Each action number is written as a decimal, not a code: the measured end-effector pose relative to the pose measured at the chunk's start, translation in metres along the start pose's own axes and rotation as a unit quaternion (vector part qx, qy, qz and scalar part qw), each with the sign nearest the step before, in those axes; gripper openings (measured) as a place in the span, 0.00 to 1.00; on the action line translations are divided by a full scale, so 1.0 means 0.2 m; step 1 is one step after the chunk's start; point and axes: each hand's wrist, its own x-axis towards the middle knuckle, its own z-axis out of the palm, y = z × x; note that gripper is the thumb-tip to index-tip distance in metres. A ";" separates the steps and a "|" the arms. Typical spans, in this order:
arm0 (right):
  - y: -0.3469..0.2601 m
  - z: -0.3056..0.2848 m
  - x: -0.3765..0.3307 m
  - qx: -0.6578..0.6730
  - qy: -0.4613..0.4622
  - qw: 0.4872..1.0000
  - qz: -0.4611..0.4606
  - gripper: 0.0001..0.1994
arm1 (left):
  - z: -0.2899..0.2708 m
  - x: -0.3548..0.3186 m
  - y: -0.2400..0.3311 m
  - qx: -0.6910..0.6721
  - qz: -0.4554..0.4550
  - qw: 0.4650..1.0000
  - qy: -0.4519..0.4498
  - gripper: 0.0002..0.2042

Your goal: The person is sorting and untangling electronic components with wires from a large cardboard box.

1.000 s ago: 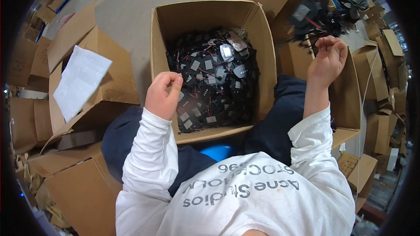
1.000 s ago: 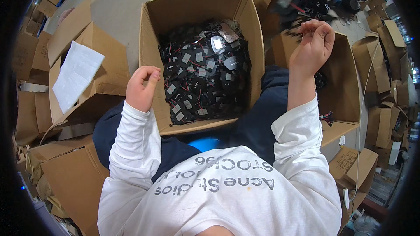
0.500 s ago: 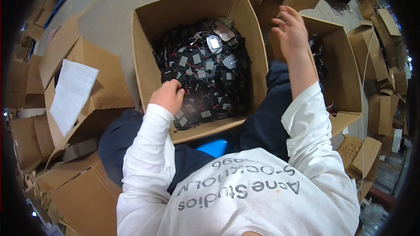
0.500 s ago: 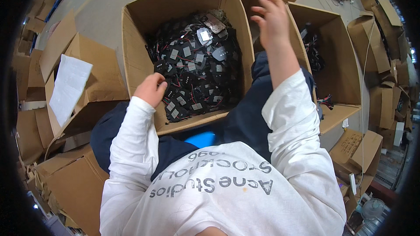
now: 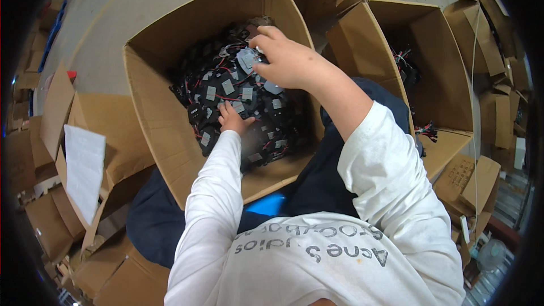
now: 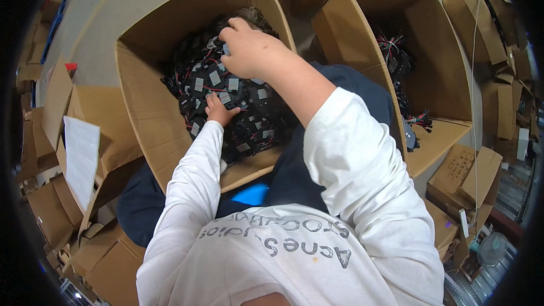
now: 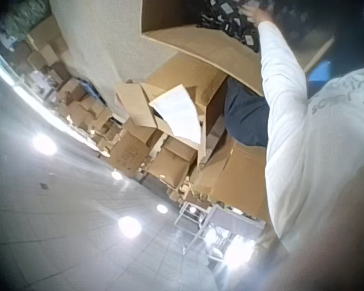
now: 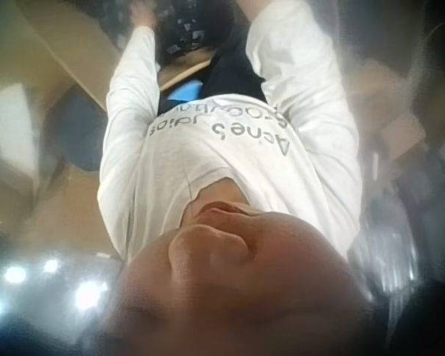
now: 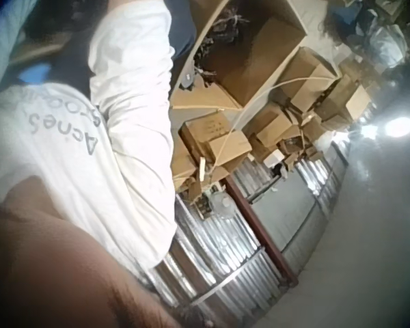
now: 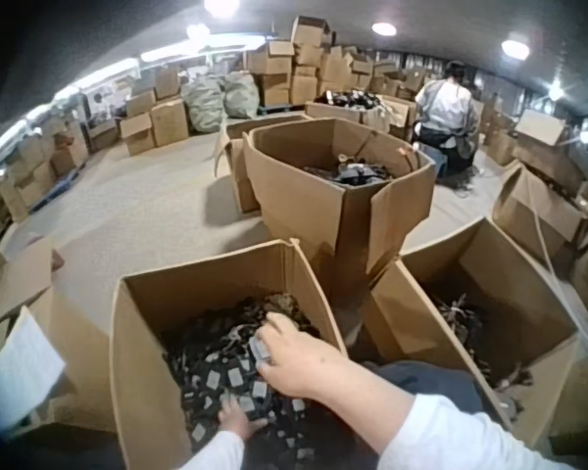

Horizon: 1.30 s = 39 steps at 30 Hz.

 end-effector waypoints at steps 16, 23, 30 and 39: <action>-0.05 -0.10 -0.03 -0.026 -0.079 0.996 0.021 0.23 | -0.15 0.00 -0.17 -0.111 0.024 0.989 -0.093 0.55; -0.05 0.02 -0.09 -0.056 -0.193 0.980 0.007 0.22 | -0.72 -0.38 -0.15 -0.681 -0.024 0.725 -0.102 0.36; -0.20 -0.04 -0.12 0.045 -0.268 0.961 0.048 0.42 | -1.16 -0.74 0.13 -0.759 0.265 0.534 -0.262 0.41; -0.23 -0.07 -0.08 0.515 -0.137 0.843 0.080 0.36 | -1.14 -0.78 0.41 -0.733 0.293 0.554 -0.265 0.44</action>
